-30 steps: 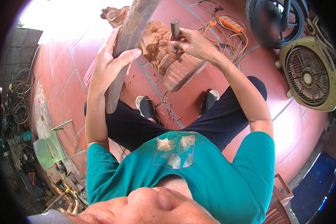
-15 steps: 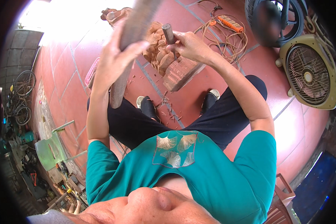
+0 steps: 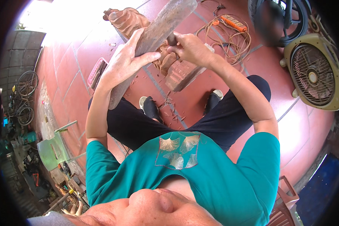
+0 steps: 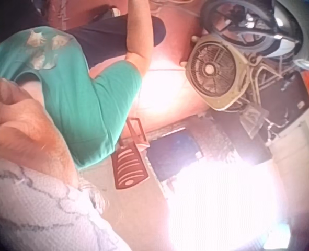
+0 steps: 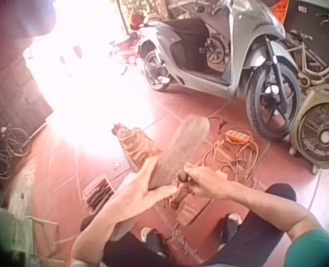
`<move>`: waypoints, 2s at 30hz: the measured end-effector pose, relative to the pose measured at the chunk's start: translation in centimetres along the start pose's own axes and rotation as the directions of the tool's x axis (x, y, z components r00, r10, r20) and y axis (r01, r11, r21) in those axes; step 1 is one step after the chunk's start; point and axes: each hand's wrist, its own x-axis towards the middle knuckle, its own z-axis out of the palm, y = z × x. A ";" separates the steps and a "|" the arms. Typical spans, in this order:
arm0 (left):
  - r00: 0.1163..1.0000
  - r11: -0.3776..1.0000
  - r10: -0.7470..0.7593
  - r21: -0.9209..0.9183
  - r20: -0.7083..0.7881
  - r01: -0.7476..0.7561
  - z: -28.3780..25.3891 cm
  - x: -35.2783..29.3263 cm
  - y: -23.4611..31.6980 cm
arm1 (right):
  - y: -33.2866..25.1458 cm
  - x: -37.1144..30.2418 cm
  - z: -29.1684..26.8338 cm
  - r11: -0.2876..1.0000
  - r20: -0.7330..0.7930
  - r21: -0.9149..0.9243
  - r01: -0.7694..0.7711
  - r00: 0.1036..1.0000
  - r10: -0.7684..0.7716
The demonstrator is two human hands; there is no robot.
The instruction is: The person carves a wooden sculpture using a chisel and mallet. They repeatedly strike the chisel to shape the wood, occasionally pausing to adjust the tool or inspect the work.
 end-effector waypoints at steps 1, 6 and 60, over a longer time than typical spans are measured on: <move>0.998 0.996 -0.013 0.092 0.057 0.008 0.2 -0.1 -0.5 | 0.1 0.0 -0.2 0.990 0.009 0.115 -0.086 0.996 0.086; 0.997 0.994 -0.076 -0.082 -0.006 0.075 0.0 -0.5 -1.5 | 1.3 0.3 -1.2 0.911 0.058 0.234 -0.340 0.940 0.336; 0.974 0.915 -0.130 -0.401 -0.187 0.045 -1.1 -3.9 -2.1 | -2.7 0.7 0.3 0.960 -0.006 0.109 -0.260 0.965 0.262</move>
